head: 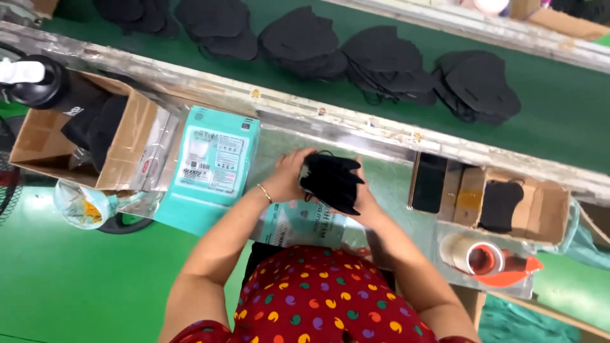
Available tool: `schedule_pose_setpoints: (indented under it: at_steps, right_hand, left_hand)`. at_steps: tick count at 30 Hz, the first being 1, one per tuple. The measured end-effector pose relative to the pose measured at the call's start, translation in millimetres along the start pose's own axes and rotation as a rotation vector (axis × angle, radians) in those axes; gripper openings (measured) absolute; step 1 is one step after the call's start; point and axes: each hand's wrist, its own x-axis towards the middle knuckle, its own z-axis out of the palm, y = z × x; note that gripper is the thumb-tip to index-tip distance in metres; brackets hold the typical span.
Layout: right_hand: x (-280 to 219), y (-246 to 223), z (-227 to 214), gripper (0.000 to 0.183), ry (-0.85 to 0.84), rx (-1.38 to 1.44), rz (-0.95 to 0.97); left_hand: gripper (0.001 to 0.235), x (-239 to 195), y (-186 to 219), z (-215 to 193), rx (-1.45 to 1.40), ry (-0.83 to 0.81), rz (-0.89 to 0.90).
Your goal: Packaging black face masks into plastic bags and placing them on a conveyor belt.
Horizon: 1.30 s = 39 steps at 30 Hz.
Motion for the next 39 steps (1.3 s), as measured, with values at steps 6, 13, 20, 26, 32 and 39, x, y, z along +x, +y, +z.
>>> schedule_pose_setpoints:
  at_steps: [6,13,20,26,32,39]
  right_hand:
    - [2.0,2.6,13.3,0.057,-0.187,-0.675,-0.26]
    - [-36.0,47.9,16.8,0.043,-0.042,-0.462,0.238]
    - [-61.2,51.0,3.2,0.025,0.13,-0.604,0.313]
    - [-53.5,103.4,-5.6,0.038,0.014,-0.542,0.282]
    - [-31.9,66.1,18.0,0.064,0.215,-0.552,0.142]
    - [-28.0,90.4,-2.0,0.038,0.358,0.551,0.606]
  left_hand:
    - [0.121,-5.1,-18.8,30.9,-0.4,-0.112,0.167]
    - [0.062,-25.8,-60.8,47.7,0.026,0.016,0.049]
    - [0.028,-44.2,-146.4,-89.0,0.454,0.605,-0.196]
    - [0.022,-36.5,-158.2,-116.1,0.406,0.387,-0.329]
    - [0.019,-18.0,-105.8,-45.0,0.416,0.26,-0.009]
    - [0.026,-14.3,-12.2,-27.4,0.38,0.173,0.471]
